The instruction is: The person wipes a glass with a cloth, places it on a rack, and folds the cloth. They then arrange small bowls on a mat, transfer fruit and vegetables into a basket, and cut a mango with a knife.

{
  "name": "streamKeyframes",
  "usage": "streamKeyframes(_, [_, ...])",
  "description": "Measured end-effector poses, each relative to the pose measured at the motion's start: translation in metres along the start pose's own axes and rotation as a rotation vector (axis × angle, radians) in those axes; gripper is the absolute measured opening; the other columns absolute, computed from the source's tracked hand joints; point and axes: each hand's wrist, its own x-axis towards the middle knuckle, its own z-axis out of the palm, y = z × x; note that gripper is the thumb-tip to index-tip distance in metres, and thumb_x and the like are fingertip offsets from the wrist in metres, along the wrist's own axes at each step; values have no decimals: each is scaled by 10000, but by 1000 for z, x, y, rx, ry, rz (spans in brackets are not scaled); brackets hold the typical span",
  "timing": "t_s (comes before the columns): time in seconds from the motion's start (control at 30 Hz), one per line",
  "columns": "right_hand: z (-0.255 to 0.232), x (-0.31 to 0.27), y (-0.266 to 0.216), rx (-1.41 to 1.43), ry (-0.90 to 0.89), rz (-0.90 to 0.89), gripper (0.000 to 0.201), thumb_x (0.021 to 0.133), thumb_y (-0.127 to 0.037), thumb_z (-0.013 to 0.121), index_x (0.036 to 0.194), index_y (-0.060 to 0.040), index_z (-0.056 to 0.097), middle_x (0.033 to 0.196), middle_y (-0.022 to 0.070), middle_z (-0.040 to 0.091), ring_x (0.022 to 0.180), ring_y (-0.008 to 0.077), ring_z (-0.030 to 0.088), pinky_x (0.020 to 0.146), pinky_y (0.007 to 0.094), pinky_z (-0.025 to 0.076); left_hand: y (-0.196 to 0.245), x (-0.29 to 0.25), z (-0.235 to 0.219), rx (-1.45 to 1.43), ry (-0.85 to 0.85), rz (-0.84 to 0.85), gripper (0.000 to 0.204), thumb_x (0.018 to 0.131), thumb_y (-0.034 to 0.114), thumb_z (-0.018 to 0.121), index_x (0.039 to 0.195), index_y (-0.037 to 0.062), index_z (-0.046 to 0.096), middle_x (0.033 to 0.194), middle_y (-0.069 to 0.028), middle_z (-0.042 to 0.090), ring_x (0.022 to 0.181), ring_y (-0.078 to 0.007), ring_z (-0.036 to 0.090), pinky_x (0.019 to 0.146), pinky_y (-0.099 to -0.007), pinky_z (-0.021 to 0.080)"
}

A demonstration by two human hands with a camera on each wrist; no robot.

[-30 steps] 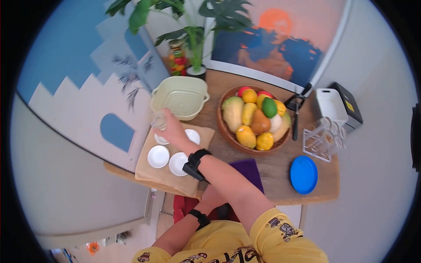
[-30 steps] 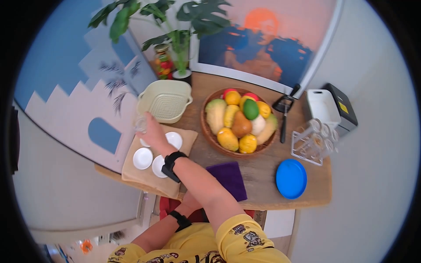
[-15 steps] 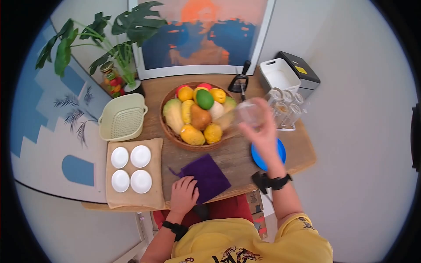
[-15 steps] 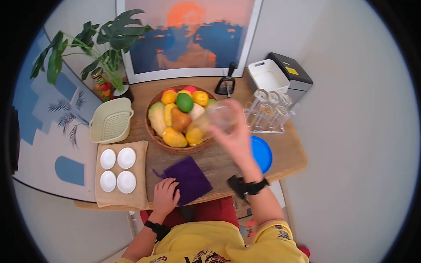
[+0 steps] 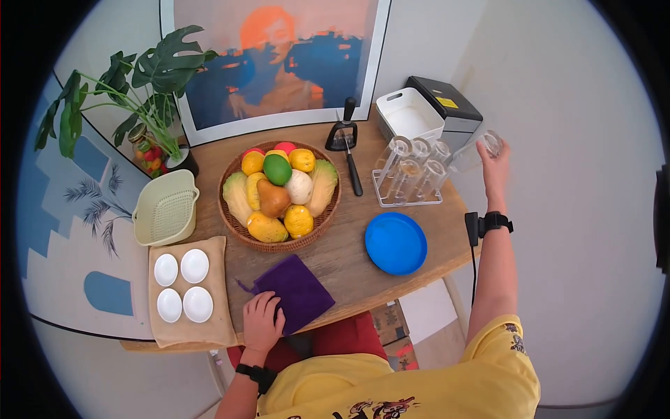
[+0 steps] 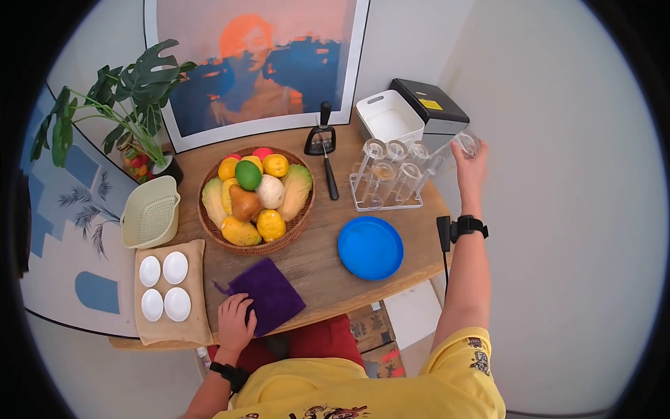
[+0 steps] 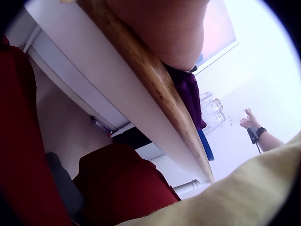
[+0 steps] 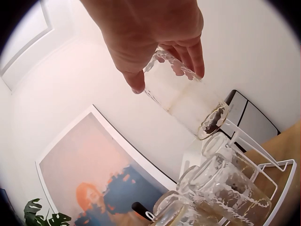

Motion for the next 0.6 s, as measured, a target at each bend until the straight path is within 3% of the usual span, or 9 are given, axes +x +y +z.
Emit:
streamKeyframes(0.1, [22,4,34,-88,-55,-30,840,811,-416,808,1394,56,430,1228,213,640,1059,292,669,929,383,513,2,1,-2,-6,-1,-4,293,822,138,666,1102,59,637,1226,-90,603,1179,-303,548,992,-453,412])
streamKeyframes(0.17, [33,6,57,-133,-101,28,851,789,-428,816,1387,47,440,1274,234,610,1123,329,637,963,405,494,3,0,-3,6,2,-8,291,823,138,666,1102,60,638,1222,-91,607,1176,-302,551,992,-449,414])
streamKeyframes(0.3, [45,3,105,-189,-154,19,769,808,-414,799,1354,33,492,1325,233,565,1213,336,567,1012,422,454,3,3,-1,16,21,-3,284,828,141,667,1100,64,641,1204,-89,619,1167,-288,560,989,-438,424])
streamKeyframes(0.37, [44,-7,104,-194,-235,26,716,825,-402,785,1329,36,526,1330,217,562,1232,328,545,1042,420,429,5,5,-5,5,17,-5,275,836,146,666,1099,67,642,1191,-82,626,1159,-271,567,986,-429,431])
streamKeyframes(0.5, [56,5,175,-226,-264,110,872,789,-417,818,1414,59,438,1342,243,552,1247,317,542,1035,401,441,0,0,-4,30,16,-36,256,853,158,654,1094,72,639,1212,-71,620,1173,-258,560,993,-420,429])
streamKeyframes(0.57, [48,-10,139,-186,-400,294,882,801,-378,817,1437,68,399,1382,252,519,1259,319,538,1037,393,446,-2,-1,-4,16,19,-27,250,861,160,647,1095,75,636,1224,-68,616,1184,-257,554,1001,-416,425])
streamKeyframes(0.6, [50,-9,151,-182,-416,280,882,801,-378,817,1437,68,399,1382,252,519,1259,319,538,1037,393,446,-1,-1,-4,17,14,-21,249,867,164,643,1100,77,634,1232,-65,613,1192,-251,549,1002,-413,424])
